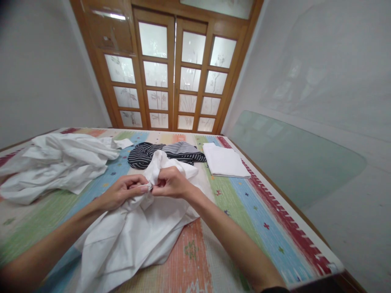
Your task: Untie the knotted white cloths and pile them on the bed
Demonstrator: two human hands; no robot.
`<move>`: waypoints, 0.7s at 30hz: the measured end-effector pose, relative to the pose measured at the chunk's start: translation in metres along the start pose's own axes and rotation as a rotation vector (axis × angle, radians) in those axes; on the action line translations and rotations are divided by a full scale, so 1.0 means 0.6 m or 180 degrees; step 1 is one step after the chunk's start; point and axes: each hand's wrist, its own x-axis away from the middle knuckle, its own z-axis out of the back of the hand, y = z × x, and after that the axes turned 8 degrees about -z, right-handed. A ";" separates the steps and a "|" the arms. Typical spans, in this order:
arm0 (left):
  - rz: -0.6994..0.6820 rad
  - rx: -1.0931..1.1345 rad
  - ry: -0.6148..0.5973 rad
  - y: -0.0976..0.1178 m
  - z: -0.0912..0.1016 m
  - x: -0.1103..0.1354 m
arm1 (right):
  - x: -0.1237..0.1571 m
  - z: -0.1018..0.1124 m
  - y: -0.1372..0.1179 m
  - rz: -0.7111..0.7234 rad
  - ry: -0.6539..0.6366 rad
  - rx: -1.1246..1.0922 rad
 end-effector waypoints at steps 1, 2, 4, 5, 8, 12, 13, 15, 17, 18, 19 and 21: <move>-0.0011 0.0005 0.0050 0.000 0.000 0.001 | 0.000 -0.003 0.000 -0.0181 0.0027 -0.0141; -0.0032 -0.0033 0.0090 0.001 0.000 0.001 | 0.001 -0.006 0.001 -0.0422 0.0039 -0.0372; -0.0119 -0.0221 0.0169 0.005 -0.001 0.002 | 0.001 -0.013 0.002 -0.0924 -0.0011 -0.1042; -0.0167 -0.0347 0.0207 0.007 -0.002 0.003 | 0.000 -0.016 0.001 -0.1125 -0.0073 -0.1388; -0.0261 -0.0670 0.0311 0.012 -0.007 0.004 | -0.003 -0.021 -0.006 -0.1441 -0.0223 -0.1963; -0.0311 -0.0930 0.0424 0.013 -0.011 0.005 | -0.004 -0.021 -0.016 -0.1589 -0.0323 -0.1971; -0.0291 -0.0910 0.0433 0.014 -0.012 0.006 | -0.004 -0.021 -0.016 -0.1572 -0.0340 -0.1951; -0.0207 -0.0674 0.0404 0.016 -0.012 0.006 | -0.001 -0.020 -0.015 -0.1466 -0.0346 -0.1869; -0.0091 -0.0316 0.0345 0.017 -0.013 0.007 | 0.002 -0.020 -0.010 -0.1361 -0.0340 -0.1735; -0.0036 -0.0169 0.0337 0.017 -0.013 0.007 | 0.005 -0.021 -0.008 -0.1331 -0.0328 -0.1664; 0.0016 -0.0064 0.0339 0.016 -0.013 0.008 | 0.007 -0.021 -0.005 -0.1311 -0.0309 -0.1599; 0.0104 0.0073 0.0346 0.011 -0.013 0.008 | 0.012 -0.023 0.001 -0.1269 -0.0277 -0.1487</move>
